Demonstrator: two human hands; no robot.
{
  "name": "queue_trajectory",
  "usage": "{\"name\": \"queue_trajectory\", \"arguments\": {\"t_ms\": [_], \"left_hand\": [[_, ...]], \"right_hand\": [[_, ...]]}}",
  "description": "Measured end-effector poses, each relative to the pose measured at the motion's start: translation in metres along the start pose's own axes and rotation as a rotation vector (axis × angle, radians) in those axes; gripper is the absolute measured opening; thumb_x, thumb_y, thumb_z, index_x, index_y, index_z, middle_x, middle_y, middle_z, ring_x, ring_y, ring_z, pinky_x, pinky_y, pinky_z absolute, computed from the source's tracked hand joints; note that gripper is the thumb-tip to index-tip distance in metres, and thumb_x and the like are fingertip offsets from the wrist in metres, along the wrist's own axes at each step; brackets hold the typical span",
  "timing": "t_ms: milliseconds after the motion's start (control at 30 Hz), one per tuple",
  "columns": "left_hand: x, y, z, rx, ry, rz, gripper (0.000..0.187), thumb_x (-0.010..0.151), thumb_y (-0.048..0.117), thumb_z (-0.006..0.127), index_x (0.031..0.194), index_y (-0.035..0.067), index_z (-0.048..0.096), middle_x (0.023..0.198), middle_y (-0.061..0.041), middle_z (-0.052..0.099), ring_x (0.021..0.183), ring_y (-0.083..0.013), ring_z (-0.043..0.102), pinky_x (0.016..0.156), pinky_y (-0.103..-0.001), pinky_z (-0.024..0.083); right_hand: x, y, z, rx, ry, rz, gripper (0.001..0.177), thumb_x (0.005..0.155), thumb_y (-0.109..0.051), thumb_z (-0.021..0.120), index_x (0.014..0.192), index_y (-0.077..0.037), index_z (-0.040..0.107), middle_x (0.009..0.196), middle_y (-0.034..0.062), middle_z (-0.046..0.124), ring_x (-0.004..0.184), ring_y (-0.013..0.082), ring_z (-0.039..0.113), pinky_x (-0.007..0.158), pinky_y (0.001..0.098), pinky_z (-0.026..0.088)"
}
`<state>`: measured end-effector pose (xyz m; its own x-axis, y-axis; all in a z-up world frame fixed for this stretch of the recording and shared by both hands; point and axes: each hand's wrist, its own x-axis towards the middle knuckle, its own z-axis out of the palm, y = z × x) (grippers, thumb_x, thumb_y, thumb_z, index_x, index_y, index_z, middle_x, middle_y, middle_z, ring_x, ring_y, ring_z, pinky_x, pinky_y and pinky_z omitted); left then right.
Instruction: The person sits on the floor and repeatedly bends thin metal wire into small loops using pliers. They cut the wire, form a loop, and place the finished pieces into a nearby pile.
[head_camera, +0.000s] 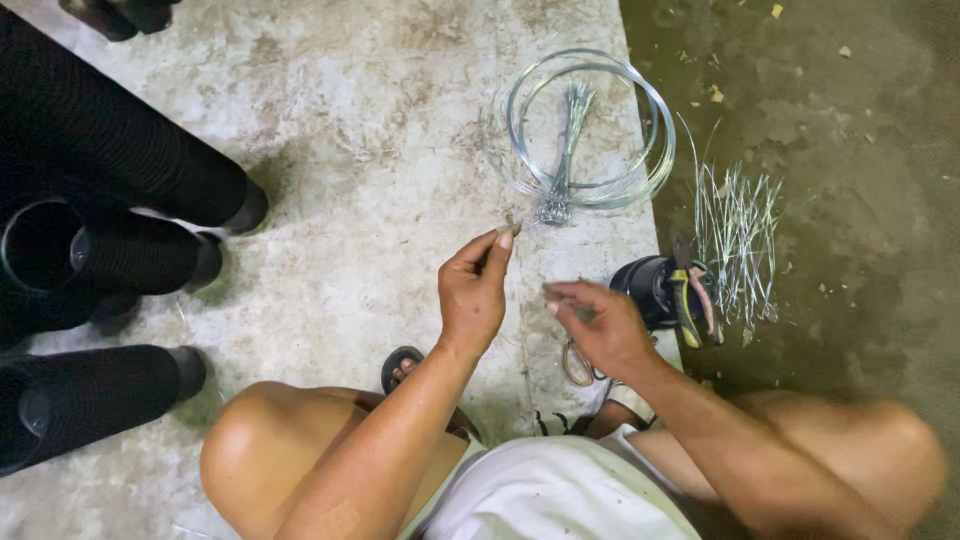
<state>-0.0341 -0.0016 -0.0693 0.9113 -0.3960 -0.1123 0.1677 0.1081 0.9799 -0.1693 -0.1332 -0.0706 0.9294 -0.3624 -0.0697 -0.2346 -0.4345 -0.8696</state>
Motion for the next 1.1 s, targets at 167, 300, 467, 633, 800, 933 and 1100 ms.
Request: {"name": "queue_trajectory", "arguments": {"t_ms": [167,300,467,633,800,933,1100], "left_hand": [[-0.023,0.016,0.013,0.194,-0.119,0.099,0.022,0.100,0.017,0.068,0.113,0.002,0.078,0.078,0.002,0.062,0.067,-0.0060,0.047,0.060,-0.025,0.042],[-0.029,0.026,0.017,0.306,-0.150,0.141,0.020,0.100,0.015,0.068,0.113,0.003,0.077,0.076,-0.003,0.064,0.066,-0.0073,0.051,0.060,-0.025,0.044],[-0.030,0.018,0.017,0.315,-0.156,0.141,0.020,0.100,0.016,0.068,0.111,0.002,0.077,0.079,-0.001,0.067,0.067,-0.0075,0.054,0.061,-0.025,0.046],[-0.018,-0.004,0.015,0.050,-0.061,-0.005,0.025,0.104,0.020,0.065,0.117,0.002,0.076,0.077,0.005,0.060,0.065,-0.0032,0.046,0.057,-0.022,0.039],[-0.001,-0.011,0.009,-0.329,0.032,-0.158,0.026,0.104,0.022,0.064,0.115,0.001,0.073,0.065,0.008,0.045,0.052,-0.0028,0.035,0.046,-0.023,0.029],[-0.001,-0.009,0.005,-0.436,0.044,-0.215,0.025,0.104,0.022,0.063,0.114,0.000,0.071,0.063,0.009,0.039,0.051,-0.0025,0.030,0.045,-0.023,0.025],[-0.001,-0.007,0.002,-0.448,-0.004,-0.235,0.026,0.105,0.022,0.063,0.116,0.000,0.070,0.064,0.007,0.040,0.053,-0.0039,0.032,0.047,-0.023,0.027]], "right_hand": [[0.012,-0.030,-0.022,0.018,0.341,-0.292,0.032,0.092,0.000,0.075,0.124,-0.002,0.070,0.109,0.0103,0.077,0.089,0.0125,0.071,0.082,0.0258,0.056],[0.015,-0.039,-0.025,0.027,0.352,-0.293,0.036,0.092,0.002,0.075,0.127,-0.001,0.069,0.110,0.0101,0.076,0.086,0.0122,0.069,0.078,0.0253,0.056],[0.015,-0.039,-0.023,-0.005,0.324,-0.333,0.036,0.094,0.002,0.074,0.129,-0.003,0.069,0.111,0.0104,0.075,0.087,0.0123,0.071,0.079,0.0260,0.057],[0.010,-0.036,-0.014,0.073,0.238,-0.237,0.033,0.096,-0.004,0.072,0.129,-0.003,0.067,0.116,0.0105,0.076,0.092,0.0124,0.073,0.084,0.0275,0.058],[-0.004,-0.028,0.011,-0.038,-0.090,0.036,0.031,0.086,-0.018,0.079,0.115,-0.007,0.075,0.105,0.0075,0.079,0.071,0.0176,0.069,0.067,0.0312,0.054],[-0.007,-0.011,0.030,0.041,-0.041,-0.059,0.021,0.090,-0.017,0.077,0.107,-0.005,0.078,0.100,0.0084,0.081,0.086,0.0115,0.076,0.078,0.0280,0.058],[-0.002,0.006,0.036,0.205,-0.105,0.166,0.017,0.090,-0.018,0.077,0.101,-0.006,0.080,0.090,0.0063,0.081,0.079,0.0093,0.073,0.075,0.0279,0.059]]}}
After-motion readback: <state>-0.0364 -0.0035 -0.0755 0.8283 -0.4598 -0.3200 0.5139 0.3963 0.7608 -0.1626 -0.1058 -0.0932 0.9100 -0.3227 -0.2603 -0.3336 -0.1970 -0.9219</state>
